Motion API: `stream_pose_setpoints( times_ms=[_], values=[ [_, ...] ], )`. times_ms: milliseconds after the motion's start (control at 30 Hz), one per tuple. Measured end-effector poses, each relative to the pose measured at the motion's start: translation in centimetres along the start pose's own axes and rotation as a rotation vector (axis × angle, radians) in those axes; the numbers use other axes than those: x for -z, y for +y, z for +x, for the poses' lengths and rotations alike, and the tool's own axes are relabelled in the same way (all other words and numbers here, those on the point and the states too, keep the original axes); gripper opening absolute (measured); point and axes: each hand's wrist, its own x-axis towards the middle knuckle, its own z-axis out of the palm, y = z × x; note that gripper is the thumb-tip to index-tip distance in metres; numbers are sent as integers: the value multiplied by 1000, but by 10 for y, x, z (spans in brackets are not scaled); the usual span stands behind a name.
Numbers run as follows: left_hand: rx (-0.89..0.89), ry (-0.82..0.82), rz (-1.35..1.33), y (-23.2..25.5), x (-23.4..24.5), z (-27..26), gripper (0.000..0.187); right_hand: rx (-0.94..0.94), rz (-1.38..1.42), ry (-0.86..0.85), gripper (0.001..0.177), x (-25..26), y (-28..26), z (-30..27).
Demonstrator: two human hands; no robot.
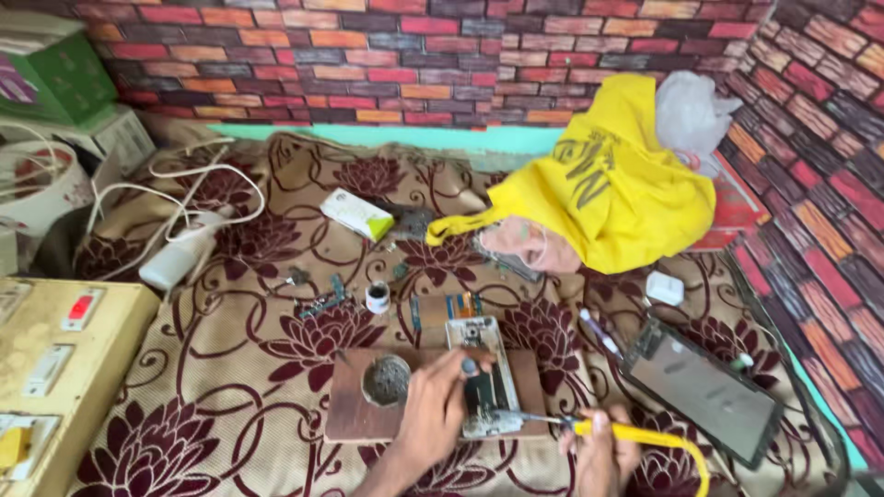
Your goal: The person solders a small circuit board using a soldering iron and solder wire. They repeatedly apply solder to various points on the board while holding it steady with a tool. The board is placed on a wooden block on a patterned tablecloth.
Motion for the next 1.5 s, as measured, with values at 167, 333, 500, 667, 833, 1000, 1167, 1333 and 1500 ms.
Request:
stream_pose_setpoints(
  times_ms=[167, 333, 500, 667, 833, 1000, 1167, 1333, 1500],
  values=[
    [157, -45, -115, -12, -9, -6, 49, 147, 1, -232, 21, 18, -1, -10],
    [-69, -14, -57, -8, -3, -10, 46, 171, -42, -265, 19, 4, -21, -17],
    [149, -70, -86, -2, -5, -5, 45, 201, -106, -313, 23, -15, -40, -20],
    [147, -69, -88, -9, -6, -6, 46, 177, -83, -298, 24, -16, -37, -20],
    [-47, 6, -75, -9, -10, -8, 43, 178, -117, -281, 24, -14, -39, -21],
    [-9, 31, 83, -6, -4, -5, 38, 74, -102, -251, 16, -25, -43, -22],
    [-16, 5, 4, -8, -10, -16, 41, 49, -38, -253, 17, -14, -44, -23],
    [69, -42, -37, -1, -7, -11, 43, 151, -100, -331, 24, -18, -48, -23],
    [5, -24, -12, 1, -4, -10, 45, 173, -189, -388, 27, -23, -52, -24]
  ],
)
